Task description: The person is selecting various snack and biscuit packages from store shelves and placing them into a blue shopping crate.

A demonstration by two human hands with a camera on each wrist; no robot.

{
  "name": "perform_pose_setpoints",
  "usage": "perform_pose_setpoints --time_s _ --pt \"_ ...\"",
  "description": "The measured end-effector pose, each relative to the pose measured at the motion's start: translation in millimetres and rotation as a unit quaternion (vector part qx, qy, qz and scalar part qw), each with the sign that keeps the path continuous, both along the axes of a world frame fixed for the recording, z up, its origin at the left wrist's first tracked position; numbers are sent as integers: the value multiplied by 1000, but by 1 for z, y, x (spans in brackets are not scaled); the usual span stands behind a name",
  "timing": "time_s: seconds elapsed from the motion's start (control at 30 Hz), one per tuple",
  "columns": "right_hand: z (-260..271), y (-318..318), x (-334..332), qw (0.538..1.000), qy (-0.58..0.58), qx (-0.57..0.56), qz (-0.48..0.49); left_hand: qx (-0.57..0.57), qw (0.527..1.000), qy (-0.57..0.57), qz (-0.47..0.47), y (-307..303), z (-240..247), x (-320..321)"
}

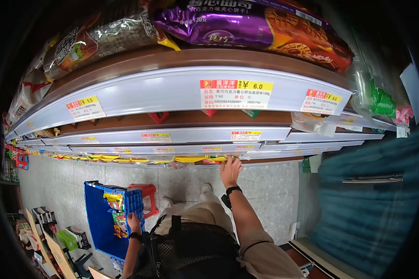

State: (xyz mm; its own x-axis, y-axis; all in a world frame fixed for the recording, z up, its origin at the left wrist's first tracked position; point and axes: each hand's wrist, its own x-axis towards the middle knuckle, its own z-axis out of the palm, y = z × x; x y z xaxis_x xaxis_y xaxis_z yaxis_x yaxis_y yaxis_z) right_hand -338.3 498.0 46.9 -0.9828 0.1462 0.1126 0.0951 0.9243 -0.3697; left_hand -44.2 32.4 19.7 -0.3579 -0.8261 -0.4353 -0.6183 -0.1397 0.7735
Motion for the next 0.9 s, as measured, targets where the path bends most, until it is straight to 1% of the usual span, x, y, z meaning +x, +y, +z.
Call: perform_pose_setpoints --time_s 0.07,0.1,0.2,0.27,0.3,0.37,0.43,0.47,0.5,0.53,0.57,0.6,0.67,0.8,0.87,0.9 --pt "-4 -1 2 997 72 -12 -41 -6 1000 -8 -17 3 3 -10" --pt "-3 -1 2 997 70 -12 -42 -11 999 -16 -34 4 3 -12" --pt "2 2 -11 997 49 -1 -54 -16 998 -19 -60 6 1 -9" --pt "7 7 -19 997 -42 29 -49 -16 997 -18 -70 4 -6 -2" --pt "7 8 -23 998 -42 28 -49 -8 998 -20 -62 6 -4 1" --pt "7 10 -27 998 32 54 -33 0 998 -25 -56 6 1 8" --pt "3 16 -28 998 7 57 -20 23 999 -38 -24 4 -1 20" --pt "1 20 -30 998 -15 62 -6 25 999 -38 -25 4 -4 24" --pt "1 24 -33 998 -14 64 -5 30 998 -59 -25 3 -5 29" --pt "0 28 -36 998 -5 58 17 35 996 -80 -24 2 -7 35" --pt "-1 32 -37 998 3 51 40 36 996 -83 -24 2 -10 39" --pt "-6 36 -38 998 0 52 42 38 995 -86 -22 5 -8 41" --pt "-15 42 -43 993 -16 83 78 66 994 -89 -25 8 -5 40" --pt "-14 37 -36 995 -11 68 76 66 995 -74 -16 24 0 34" --pt "-14 35 -32 994 41 58 78 59 996 -70 -17 31 1 34" --pt "-13 35 -29 994 39 58 82 57 996 -64 -34 34 3 33"
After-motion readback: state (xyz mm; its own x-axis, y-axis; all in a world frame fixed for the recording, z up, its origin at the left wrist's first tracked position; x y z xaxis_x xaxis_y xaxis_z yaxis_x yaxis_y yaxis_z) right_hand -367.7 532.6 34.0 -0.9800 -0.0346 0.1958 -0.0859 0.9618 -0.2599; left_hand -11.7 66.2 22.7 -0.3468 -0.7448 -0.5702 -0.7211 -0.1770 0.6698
